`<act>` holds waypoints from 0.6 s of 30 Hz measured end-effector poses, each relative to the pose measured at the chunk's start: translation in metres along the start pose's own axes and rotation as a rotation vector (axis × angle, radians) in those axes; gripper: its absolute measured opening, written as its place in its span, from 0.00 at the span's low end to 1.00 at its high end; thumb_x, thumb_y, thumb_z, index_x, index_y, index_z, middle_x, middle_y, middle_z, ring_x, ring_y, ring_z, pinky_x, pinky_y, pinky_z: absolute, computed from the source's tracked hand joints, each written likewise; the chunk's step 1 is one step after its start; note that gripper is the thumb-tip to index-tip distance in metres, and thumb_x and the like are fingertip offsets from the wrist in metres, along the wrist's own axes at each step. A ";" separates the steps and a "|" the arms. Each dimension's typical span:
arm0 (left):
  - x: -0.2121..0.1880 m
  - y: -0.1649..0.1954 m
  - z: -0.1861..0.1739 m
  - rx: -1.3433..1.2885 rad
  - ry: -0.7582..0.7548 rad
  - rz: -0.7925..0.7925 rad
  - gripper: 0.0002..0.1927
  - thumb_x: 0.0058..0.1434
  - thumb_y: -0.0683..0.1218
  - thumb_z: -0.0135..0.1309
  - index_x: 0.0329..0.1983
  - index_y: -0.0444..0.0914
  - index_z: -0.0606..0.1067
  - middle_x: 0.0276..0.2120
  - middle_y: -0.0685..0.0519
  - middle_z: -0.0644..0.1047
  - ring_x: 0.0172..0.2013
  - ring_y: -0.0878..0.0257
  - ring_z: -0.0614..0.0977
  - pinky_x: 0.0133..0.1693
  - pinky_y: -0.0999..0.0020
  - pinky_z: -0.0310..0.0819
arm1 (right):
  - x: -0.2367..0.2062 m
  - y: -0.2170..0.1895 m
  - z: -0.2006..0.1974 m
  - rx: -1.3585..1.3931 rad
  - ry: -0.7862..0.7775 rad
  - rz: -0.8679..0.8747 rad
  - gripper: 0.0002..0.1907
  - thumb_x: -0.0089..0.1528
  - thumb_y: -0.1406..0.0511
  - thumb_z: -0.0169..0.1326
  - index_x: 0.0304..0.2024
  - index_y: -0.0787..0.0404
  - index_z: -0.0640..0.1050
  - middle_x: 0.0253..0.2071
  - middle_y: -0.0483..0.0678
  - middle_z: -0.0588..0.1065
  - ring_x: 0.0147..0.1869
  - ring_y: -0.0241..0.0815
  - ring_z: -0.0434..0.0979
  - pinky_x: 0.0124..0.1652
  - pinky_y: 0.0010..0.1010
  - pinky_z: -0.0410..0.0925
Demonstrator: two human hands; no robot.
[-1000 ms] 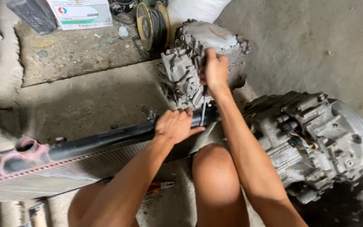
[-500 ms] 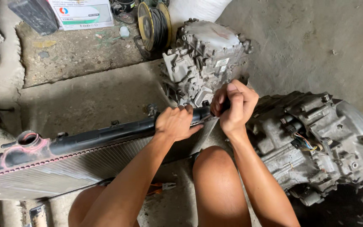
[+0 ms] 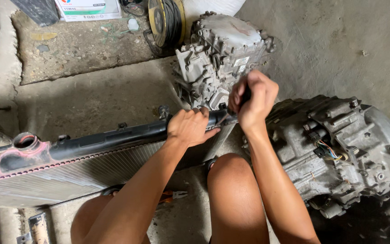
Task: The person uses a screwdriver to pry and scrape along the top tank of a car radiator, working on the seam between the tank and the core. They repeatedly reposition the tool and apply pressure to separate or clean the joint.
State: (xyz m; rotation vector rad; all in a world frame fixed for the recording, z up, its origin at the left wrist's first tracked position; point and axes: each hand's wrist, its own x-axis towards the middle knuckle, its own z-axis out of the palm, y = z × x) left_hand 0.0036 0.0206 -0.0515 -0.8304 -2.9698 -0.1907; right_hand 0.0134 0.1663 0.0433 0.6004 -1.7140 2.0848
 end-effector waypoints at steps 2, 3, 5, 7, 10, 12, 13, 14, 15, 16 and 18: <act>0.000 0.000 0.003 -0.010 0.030 0.004 0.43 0.65 0.72 0.44 0.58 0.29 0.72 0.25 0.44 0.82 0.26 0.53 0.85 0.29 0.60 0.79 | 0.019 0.005 0.000 0.024 0.037 0.142 0.20 0.69 0.60 0.41 0.24 0.63 0.63 0.17 0.47 0.60 0.15 0.36 0.55 0.17 0.30 0.51; 0.001 0.001 0.004 -0.007 0.033 -0.003 0.44 0.64 0.72 0.44 0.60 0.28 0.71 0.25 0.44 0.82 0.26 0.53 0.86 0.29 0.61 0.79 | 0.027 0.007 0.000 0.038 0.055 0.210 0.19 0.69 0.60 0.42 0.24 0.63 0.64 0.16 0.47 0.60 0.15 0.37 0.55 0.16 0.30 0.50; 0.001 0.001 0.006 0.000 0.043 -0.022 0.46 0.63 0.72 0.45 0.62 0.27 0.69 0.26 0.44 0.82 0.25 0.54 0.86 0.28 0.61 0.80 | 0.039 0.014 0.002 -0.004 0.085 0.225 0.21 0.68 0.60 0.42 0.22 0.63 0.64 0.15 0.47 0.60 0.14 0.37 0.54 0.15 0.31 0.49; 0.002 0.000 0.007 -0.016 0.004 -0.033 0.44 0.65 0.72 0.44 0.63 0.28 0.68 0.25 0.44 0.83 0.26 0.53 0.86 0.29 0.60 0.80 | 0.048 0.020 0.001 -0.036 0.107 0.248 0.22 0.68 0.59 0.41 0.21 0.62 0.64 0.14 0.47 0.60 0.13 0.37 0.54 0.15 0.31 0.48; 0.001 -0.002 0.008 -0.029 0.017 -0.035 0.43 0.65 0.72 0.44 0.62 0.30 0.69 0.26 0.43 0.83 0.27 0.52 0.86 0.31 0.59 0.80 | 0.057 0.028 -0.002 -0.060 0.141 0.310 0.22 0.67 0.57 0.40 0.20 0.62 0.64 0.14 0.47 0.60 0.13 0.37 0.54 0.15 0.32 0.48; 0.002 -0.003 0.007 -0.021 0.037 -0.030 0.43 0.65 0.72 0.45 0.61 0.29 0.70 0.27 0.43 0.83 0.28 0.52 0.86 0.32 0.59 0.80 | 0.067 0.034 -0.006 -0.069 0.184 0.347 0.22 0.66 0.58 0.41 0.20 0.62 0.64 0.14 0.47 0.60 0.12 0.38 0.54 0.14 0.33 0.49; 0.002 -0.002 0.007 -0.017 0.034 -0.031 0.43 0.65 0.72 0.45 0.60 0.29 0.70 0.27 0.44 0.83 0.29 0.52 0.86 0.32 0.59 0.80 | 0.073 0.037 -0.009 -0.065 0.195 0.352 0.22 0.66 0.57 0.41 0.19 0.62 0.64 0.13 0.46 0.60 0.12 0.38 0.54 0.14 0.33 0.49; 0.001 -0.001 0.007 -0.017 0.027 -0.037 0.43 0.65 0.72 0.45 0.60 0.29 0.71 0.28 0.44 0.83 0.29 0.52 0.86 0.32 0.59 0.80 | 0.077 0.041 -0.012 -0.061 0.202 0.363 0.23 0.66 0.57 0.41 0.19 0.61 0.63 0.13 0.46 0.59 0.12 0.38 0.54 0.14 0.33 0.49; -0.001 0.002 0.007 -0.025 -0.003 -0.035 0.43 0.65 0.72 0.44 0.60 0.28 0.70 0.28 0.44 0.83 0.29 0.52 0.86 0.32 0.60 0.80 | 0.080 0.046 -0.013 -0.058 0.205 0.378 0.23 0.66 0.56 0.41 0.19 0.61 0.63 0.13 0.45 0.59 0.12 0.38 0.53 0.14 0.33 0.49; -0.002 0.005 0.008 -0.030 -0.031 -0.033 0.43 0.66 0.72 0.44 0.61 0.28 0.69 0.29 0.43 0.82 0.29 0.52 0.87 0.32 0.60 0.81 | 0.084 0.051 -0.014 -0.144 0.218 0.437 0.22 0.66 0.57 0.43 0.19 0.60 0.64 0.13 0.44 0.61 0.12 0.37 0.56 0.14 0.33 0.50; -0.004 0.009 0.008 -0.037 -0.038 -0.034 0.43 0.66 0.72 0.44 0.61 0.29 0.70 0.29 0.43 0.82 0.30 0.52 0.87 0.33 0.59 0.81 | 0.086 0.058 -0.014 -0.315 0.245 0.552 0.20 0.65 0.58 0.46 0.20 0.59 0.67 0.15 0.43 0.64 0.14 0.36 0.60 0.14 0.33 0.51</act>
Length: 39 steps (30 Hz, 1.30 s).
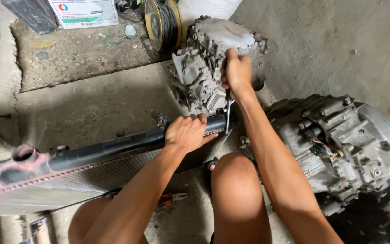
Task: The person uses a screwdriver to pry and scrape along the top tank of a car radiator, working on the seam between the tank and the core. They repeatedly reposition the tool and apply pressure to separate or clean the joint.
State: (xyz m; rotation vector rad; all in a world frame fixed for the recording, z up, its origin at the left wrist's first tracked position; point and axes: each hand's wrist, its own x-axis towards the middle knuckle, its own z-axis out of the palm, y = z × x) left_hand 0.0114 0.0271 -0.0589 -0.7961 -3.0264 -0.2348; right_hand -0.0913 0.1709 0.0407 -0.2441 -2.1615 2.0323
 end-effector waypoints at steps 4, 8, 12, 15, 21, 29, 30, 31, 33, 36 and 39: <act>0.000 -0.001 0.002 0.051 0.093 0.058 0.43 0.63 0.73 0.45 0.58 0.30 0.71 0.30 0.42 0.82 0.31 0.50 0.86 0.35 0.57 0.80 | -0.018 -0.001 -0.019 0.179 -0.058 -0.017 0.20 0.66 0.58 0.47 0.21 0.57 0.63 0.15 0.41 0.57 0.14 0.35 0.51 0.15 0.31 0.46; 0.003 -0.008 0.003 -0.026 0.117 0.034 0.42 0.63 0.72 0.46 0.58 0.30 0.71 0.30 0.43 0.83 0.32 0.50 0.86 0.35 0.57 0.80 | -0.057 -0.012 -0.043 0.390 -0.185 -0.234 0.19 0.67 0.59 0.42 0.22 0.60 0.63 0.16 0.45 0.58 0.15 0.37 0.54 0.17 0.31 0.50; 0.006 -0.008 -0.004 -0.037 0.029 -0.015 0.40 0.64 0.72 0.46 0.55 0.31 0.72 0.30 0.43 0.83 0.33 0.51 0.86 0.36 0.58 0.80 | -0.083 -0.017 -0.044 0.401 -0.252 -0.385 0.19 0.68 0.60 0.41 0.23 0.62 0.62 0.17 0.47 0.58 0.16 0.38 0.54 0.17 0.31 0.51; 0.001 -0.008 -0.010 -0.025 0.019 -0.021 0.39 0.65 0.72 0.46 0.54 0.31 0.73 0.31 0.43 0.83 0.33 0.50 0.86 0.35 0.58 0.80 | -0.092 -0.013 -0.034 0.399 -0.276 -0.435 0.19 0.68 0.61 0.41 0.24 0.63 0.61 0.17 0.48 0.59 0.17 0.38 0.55 0.18 0.30 0.52; 0.001 -0.005 -0.010 -0.010 0.039 0.002 0.42 0.64 0.72 0.45 0.56 0.29 0.72 0.29 0.42 0.83 0.31 0.50 0.87 0.33 0.58 0.80 | -0.096 -0.012 -0.027 0.389 -0.285 -0.418 0.19 0.69 0.62 0.41 0.23 0.63 0.62 0.17 0.48 0.59 0.16 0.37 0.55 0.18 0.30 0.52; 0.003 -0.005 0.001 0.021 0.150 0.028 0.43 0.62 0.73 0.46 0.54 0.28 0.73 0.32 0.42 0.82 0.32 0.50 0.86 0.33 0.58 0.80 | -0.069 -0.017 -0.007 0.255 -0.217 -0.294 0.21 0.68 0.61 0.41 0.21 0.63 0.64 0.14 0.46 0.60 0.13 0.36 0.54 0.14 0.30 0.49; 0.003 -0.005 0.001 0.015 0.119 0.018 0.43 0.63 0.73 0.46 0.56 0.29 0.72 0.32 0.42 0.83 0.32 0.50 0.86 0.34 0.58 0.80 | -0.064 -0.017 -0.005 0.240 -0.204 -0.294 0.22 0.68 0.60 0.41 0.21 0.63 0.64 0.14 0.46 0.61 0.12 0.36 0.55 0.14 0.30 0.50; 0.003 -0.005 0.001 0.008 0.090 0.006 0.44 0.63 0.73 0.46 0.58 0.29 0.71 0.31 0.42 0.83 0.32 0.50 0.86 0.34 0.58 0.80 | -0.059 -0.016 -0.002 0.224 -0.193 -0.295 0.22 0.68 0.60 0.40 0.20 0.62 0.64 0.14 0.46 0.61 0.12 0.36 0.56 0.14 0.30 0.50; 0.005 -0.005 0.000 -0.007 0.029 -0.014 0.45 0.64 0.73 0.44 0.62 0.29 0.69 0.30 0.42 0.83 0.31 0.51 0.87 0.34 0.59 0.80 | -0.049 -0.016 0.002 0.197 -0.177 -0.294 0.23 0.68 0.60 0.40 0.19 0.63 0.64 0.13 0.46 0.61 0.12 0.36 0.56 0.13 0.30 0.50; 0.005 -0.005 -0.001 -0.023 0.001 -0.026 0.46 0.65 0.72 0.44 0.65 0.28 0.67 0.28 0.43 0.83 0.29 0.52 0.87 0.32 0.60 0.81 | -0.037 -0.014 0.007 0.167 -0.162 -0.260 0.23 0.68 0.60 0.40 0.19 0.63 0.64 0.13 0.47 0.61 0.11 0.37 0.56 0.13 0.31 0.49; 0.005 -0.006 -0.001 -0.006 0.085 0.000 0.45 0.63 0.72 0.46 0.61 0.28 0.70 0.27 0.42 0.83 0.29 0.51 0.86 0.32 0.59 0.80 | -0.026 -0.013 0.013 0.149 -0.129 -0.233 0.24 0.68 0.59 0.40 0.19 0.63 0.65 0.13 0.47 0.61 0.11 0.38 0.56 0.12 0.32 0.50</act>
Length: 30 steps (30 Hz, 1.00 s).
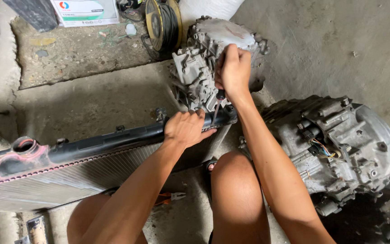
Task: The person uses a screwdriver to pry and scrape along the top tank of a car radiator, working on the seam between the tank and the core. They repeatedly reposition the tool and apply pressure to separate or clean the joint.
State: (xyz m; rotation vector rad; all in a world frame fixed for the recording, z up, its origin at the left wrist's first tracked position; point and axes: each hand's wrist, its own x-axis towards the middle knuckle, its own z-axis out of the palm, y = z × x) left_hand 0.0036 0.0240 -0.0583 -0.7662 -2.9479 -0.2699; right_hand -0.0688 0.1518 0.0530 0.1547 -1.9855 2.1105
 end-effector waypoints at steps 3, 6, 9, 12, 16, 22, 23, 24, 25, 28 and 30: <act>-0.001 -0.001 -0.001 -0.014 -0.021 -0.024 0.42 0.63 0.72 0.46 0.58 0.30 0.72 0.28 0.42 0.83 0.30 0.50 0.86 0.33 0.58 0.81 | 0.007 0.004 0.004 -0.009 -0.004 0.027 0.25 0.69 0.58 0.40 0.18 0.63 0.64 0.13 0.46 0.61 0.11 0.37 0.56 0.12 0.32 0.51; 0.000 -0.002 -0.002 -0.017 -0.011 -0.028 0.42 0.63 0.72 0.47 0.57 0.31 0.72 0.28 0.42 0.83 0.30 0.50 0.86 0.33 0.57 0.81 | 0.013 0.006 0.007 -0.027 0.001 0.039 0.24 0.68 0.58 0.40 0.18 0.63 0.64 0.13 0.47 0.62 0.11 0.37 0.57 0.12 0.32 0.50; 0.000 -0.002 -0.004 -0.022 -0.035 -0.033 0.41 0.63 0.73 0.47 0.55 0.31 0.73 0.28 0.41 0.83 0.30 0.50 0.86 0.34 0.57 0.81 | 0.017 0.007 0.008 -0.045 0.013 0.057 0.24 0.68 0.58 0.40 0.19 0.63 0.64 0.14 0.46 0.62 0.11 0.37 0.57 0.12 0.32 0.51; 0.000 -0.001 -0.004 -0.010 -0.026 -0.031 0.42 0.63 0.73 0.47 0.56 0.31 0.73 0.29 0.41 0.83 0.30 0.50 0.86 0.34 0.57 0.81 | 0.020 0.008 0.010 -0.067 0.029 0.082 0.24 0.68 0.58 0.41 0.19 0.63 0.64 0.14 0.46 0.63 0.12 0.37 0.58 0.12 0.32 0.51; 0.000 -0.002 -0.004 -0.013 -0.038 -0.032 0.41 0.64 0.73 0.46 0.56 0.31 0.73 0.29 0.42 0.83 0.31 0.50 0.86 0.34 0.57 0.81 | 0.024 0.010 0.011 -0.071 0.029 0.098 0.24 0.68 0.58 0.41 0.19 0.62 0.64 0.14 0.46 0.63 0.12 0.37 0.59 0.12 0.32 0.50; 0.002 -0.003 -0.003 -0.015 -0.029 -0.036 0.42 0.63 0.73 0.46 0.57 0.31 0.72 0.29 0.42 0.83 0.31 0.51 0.87 0.34 0.58 0.81 | 0.027 0.009 0.014 -0.070 0.027 0.102 0.24 0.67 0.58 0.41 0.18 0.63 0.65 0.14 0.47 0.63 0.12 0.38 0.58 0.12 0.32 0.50; 0.001 -0.003 -0.003 -0.015 -0.034 -0.037 0.42 0.63 0.73 0.46 0.56 0.31 0.73 0.29 0.42 0.83 0.31 0.51 0.87 0.34 0.58 0.81 | 0.026 0.007 0.015 -0.073 0.031 0.104 0.24 0.67 0.58 0.41 0.18 0.63 0.65 0.14 0.47 0.64 0.12 0.37 0.58 0.12 0.32 0.50; 0.001 -0.003 -0.003 -0.015 -0.050 -0.043 0.41 0.63 0.73 0.46 0.57 0.31 0.72 0.29 0.42 0.83 0.31 0.51 0.87 0.34 0.58 0.81 | 0.024 0.006 0.015 -0.062 0.028 0.101 0.24 0.67 0.58 0.42 0.18 0.63 0.65 0.14 0.47 0.64 0.12 0.37 0.58 0.12 0.32 0.51; 0.001 -0.003 -0.003 -0.015 -0.067 -0.047 0.41 0.64 0.73 0.46 0.58 0.31 0.72 0.29 0.42 0.83 0.31 0.51 0.87 0.33 0.59 0.81 | 0.020 0.004 0.014 -0.051 0.028 0.097 0.24 0.67 0.57 0.42 0.18 0.63 0.65 0.14 0.47 0.64 0.12 0.38 0.59 0.12 0.32 0.51; 0.000 -0.003 -0.004 0.015 0.005 -0.011 0.42 0.63 0.73 0.46 0.56 0.31 0.73 0.30 0.43 0.83 0.30 0.52 0.87 0.32 0.59 0.80 | 0.005 -0.005 0.006 0.019 -0.063 0.091 0.22 0.67 0.58 0.43 0.20 0.62 0.65 0.14 0.46 0.63 0.12 0.38 0.58 0.13 0.33 0.53; -0.001 -0.003 -0.005 0.012 -0.005 -0.014 0.42 0.63 0.73 0.46 0.55 0.31 0.74 0.30 0.43 0.83 0.30 0.52 0.87 0.32 0.59 0.80 | -0.010 -0.011 -0.003 0.057 -0.100 0.054 0.21 0.67 0.59 0.44 0.20 0.62 0.65 0.14 0.46 0.62 0.13 0.38 0.57 0.14 0.33 0.53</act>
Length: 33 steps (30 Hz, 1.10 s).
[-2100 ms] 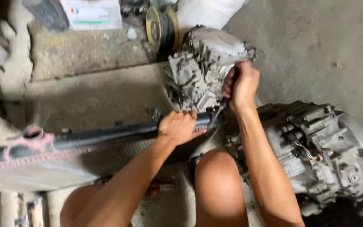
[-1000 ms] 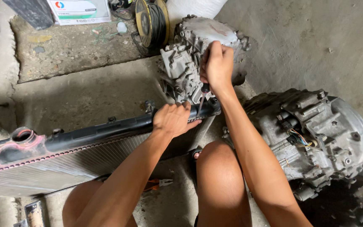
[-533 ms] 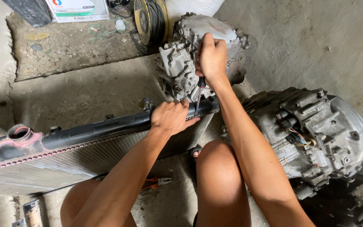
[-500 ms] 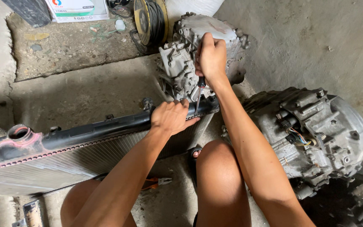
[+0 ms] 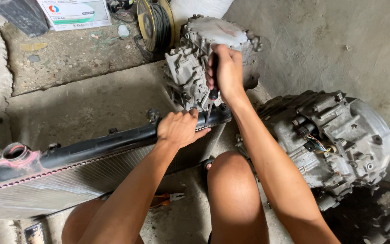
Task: The person uses a screwdriver to pry and scrape along the top tank of a car radiator, working on the seam between the tank and the core. They repeatedly reposition the tool and apply pressure to separate or clean the joint.
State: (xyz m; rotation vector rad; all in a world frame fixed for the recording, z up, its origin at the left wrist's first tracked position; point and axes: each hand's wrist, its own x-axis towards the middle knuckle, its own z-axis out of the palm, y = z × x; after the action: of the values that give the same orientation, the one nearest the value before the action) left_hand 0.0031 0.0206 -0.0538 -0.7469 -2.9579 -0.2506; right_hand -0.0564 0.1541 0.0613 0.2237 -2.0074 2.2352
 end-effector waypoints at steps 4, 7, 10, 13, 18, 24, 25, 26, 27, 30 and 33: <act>-0.001 0.001 -0.003 -0.013 -0.012 -0.003 0.41 0.63 0.73 0.46 0.55 0.32 0.74 0.30 0.43 0.83 0.30 0.51 0.86 0.32 0.58 0.80 | -0.035 -0.008 -0.009 0.113 0.016 -0.089 0.20 0.67 0.61 0.43 0.21 0.61 0.64 0.14 0.45 0.59 0.13 0.36 0.53 0.14 0.31 0.49; -0.002 0.001 -0.005 -0.024 -0.051 -0.021 0.41 0.64 0.73 0.46 0.55 0.32 0.74 0.29 0.43 0.83 0.31 0.50 0.86 0.33 0.58 0.80 | -0.055 -0.015 -0.013 0.128 -0.002 -0.203 0.20 0.67 0.62 0.42 0.21 0.62 0.62 0.15 0.46 0.58 0.14 0.36 0.52 0.15 0.30 0.48; -0.003 0.001 -0.007 -0.046 -0.075 -0.034 0.40 0.64 0.73 0.45 0.54 0.33 0.74 0.29 0.44 0.83 0.31 0.51 0.86 0.34 0.58 0.80 | -0.066 -0.022 -0.016 0.120 -0.029 -0.305 0.19 0.68 0.63 0.41 0.21 0.62 0.60 0.16 0.47 0.59 0.16 0.36 0.53 0.16 0.31 0.50; -0.002 0.002 -0.009 -0.035 -0.029 -0.015 0.40 0.63 0.73 0.46 0.53 0.32 0.75 0.29 0.44 0.83 0.31 0.51 0.86 0.33 0.58 0.80 | -0.071 -0.026 -0.021 0.104 -0.033 -0.367 0.18 0.67 0.64 0.40 0.22 0.63 0.60 0.18 0.48 0.60 0.16 0.37 0.53 0.16 0.31 0.51; -0.003 0.003 -0.007 -0.044 -0.105 -0.034 0.40 0.65 0.72 0.45 0.57 0.32 0.73 0.28 0.43 0.83 0.30 0.51 0.87 0.32 0.58 0.81 | -0.066 -0.015 -0.018 0.087 0.000 -0.390 0.20 0.69 0.62 0.37 0.22 0.63 0.60 0.16 0.46 0.59 0.15 0.36 0.53 0.16 0.29 0.50; -0.007 0.005 -0.004 -0.015 -0.028 -0.012 0.42 0.62 0.73 0.47 0.55 0.31 0.73 0.31 0.41 0.83 0.31 0.50 0.86 0.33 0.58 0.80 | -0.054 0.001 -0.010 0.010 0.047 -0.333 0.18 0.67 0.64 0.39 0.22 0.64 0.62 0.16 0.47 0.61 0.14 0.35 0.55 0.15 0.31 0.51; -0.007 0.006 -0.004 -0.009 -0.031 -0.009 0.42 0.62 0.73 0.47 0.54 0.30 0.74 0.32 0.42 0.83 0.31 0.51 0.86 0.33 0.59 0.80 | -0.052 0.003 -0.010 -0.001 0.043 -0.341 0.19 0.68 0.64 0.39 0.22 0.64 0.63 0.16 0.47 0.61 0.14 0.35 0.55 0.15 0.31 0.50; -0.007 0.006 -0.005 -0.002 -0.031 -0.016 0.42 0.62 0.74 0.48 0.53 0.30 0.74 0.32 0.42 0.83 0.31 0.52 0.87 0.33 0.59 0.80 | -0.048 0.003 -0.009 -0.010 0.028 -0.349 0.19 0.69 0.64 0.39 0.22 0.64 0.63 0.16 0.47 0.62 0.15 0.35 0.55 0.15 0.31 0.50; -0.007 0.006 -0.005 -0.011 -0.040 -0.024 0.41 0.62 0.73 0.47 0.53 0.31 0.74 0.32 0.42 0.83 0.31 0.51 0.86 0.33 0.59 0.80 | -0.045 0.004 -0.008 -0.008 0.024 -0.318 0.19 0.68 0.64 0.39 0.22 0.64 0.63 0.16 0.47 0.61 0.14 0.35 0.55 0.15 0.31 0.50; -0.005 0.005 -0.005 -0.025 -0.079 -0.030 0.40 0.63 0.73 0.47 0.55 0.32 0.74 0.32 0.42 0.83 0.32 0.51 0.86 0.33 0.58 0.81 | -0.032 0.006 -0.008 -0.005 0.043 -0.241 0.19 0.68 0.64 0.39 0.21 0.63 0.63 0.15 0.46 0.61 0.13 0.34 0.54 0.14 0.31 0.49; -0.003 0.004 -0.003 -0.028 -0.087 -0.044 0.41 0.64 0.73 0.46 0.56 0.32 0.74 0.31 0.42 0.83 0.31 0.51 0.86 0.33 0.58 0.81 | -0.015 0.008 -0.009 -0.020 0.074 -0.167 0.22 0.68 0.63 0.39 0.19 0.63 0.64 0.13 0.45 0.61 0.12 0.35 0.55 0.13 0.31 0.49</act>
State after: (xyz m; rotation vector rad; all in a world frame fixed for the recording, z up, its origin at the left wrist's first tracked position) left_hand 0.0082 0.0220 -0.0507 -0.7146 -3.0619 -0.2694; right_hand -0.0431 0.1618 0.0497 0.2909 -1.8971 2.0904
